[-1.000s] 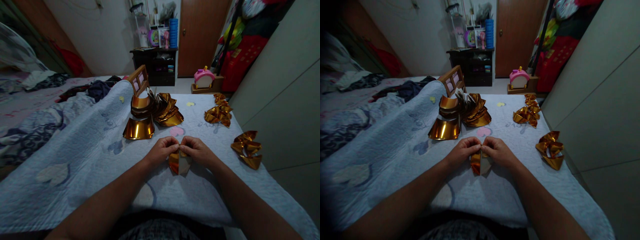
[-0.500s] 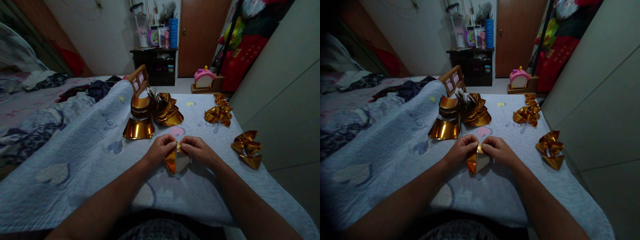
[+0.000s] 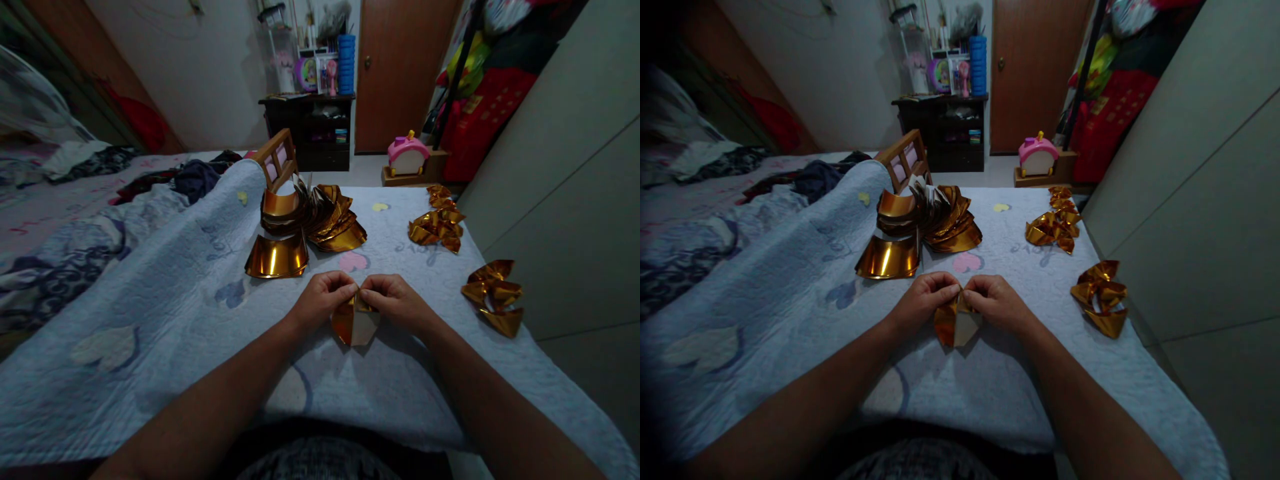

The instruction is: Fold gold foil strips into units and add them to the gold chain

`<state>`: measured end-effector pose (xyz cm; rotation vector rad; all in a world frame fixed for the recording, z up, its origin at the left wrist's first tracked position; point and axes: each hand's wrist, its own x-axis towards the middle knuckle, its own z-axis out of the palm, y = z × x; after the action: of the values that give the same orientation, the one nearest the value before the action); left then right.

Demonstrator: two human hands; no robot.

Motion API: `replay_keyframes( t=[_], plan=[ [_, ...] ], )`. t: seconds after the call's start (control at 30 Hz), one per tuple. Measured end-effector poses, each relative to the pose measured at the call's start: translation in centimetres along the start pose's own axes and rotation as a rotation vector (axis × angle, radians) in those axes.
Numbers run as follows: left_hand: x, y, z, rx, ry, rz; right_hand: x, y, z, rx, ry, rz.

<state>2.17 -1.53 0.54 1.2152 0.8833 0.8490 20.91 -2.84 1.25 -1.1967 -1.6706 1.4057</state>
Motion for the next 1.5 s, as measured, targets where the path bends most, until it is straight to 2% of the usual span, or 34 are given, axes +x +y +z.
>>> replay_keyframes(
  t=[0.73, 1.0, 1.2, 1.33, 1.47, 1.5],
  plan=[
    [-0.1, 0.3, 0.2, 0.053, 0.017, 0.063, -0.1, -0.3, 0.3, -0.030, -0.050, -0.034],
    [0.0, 0.3, 0.5, -0.057, 0.112, 0.015, 0.0, -0.4, -0.1, -0.009, -0.054, -0.037],
    [0.3, 0.5, 0.0, -0.102, 0.181, 0.039, -0.1, -0.3, -0.4, -0.014, -0.068, -0.034],
    [0.6, 0.5, -0.8, -0.151, 0.190, 0.013, -0.3, -0.4, -0.7, -0.012, -0.084, -0.007],
    [1.1, 0.4, -2.2, -0.187, 0.315, 0.028, -0.4, -0.2, -1.3, -0.010, -0.088, 0.015],
    [1.2, 0.4, -2.5, -0.158, 0.310, 0.017, -0.4, -0.1, -1.3, 0.004, -0.073, 0.007]
  ],
)
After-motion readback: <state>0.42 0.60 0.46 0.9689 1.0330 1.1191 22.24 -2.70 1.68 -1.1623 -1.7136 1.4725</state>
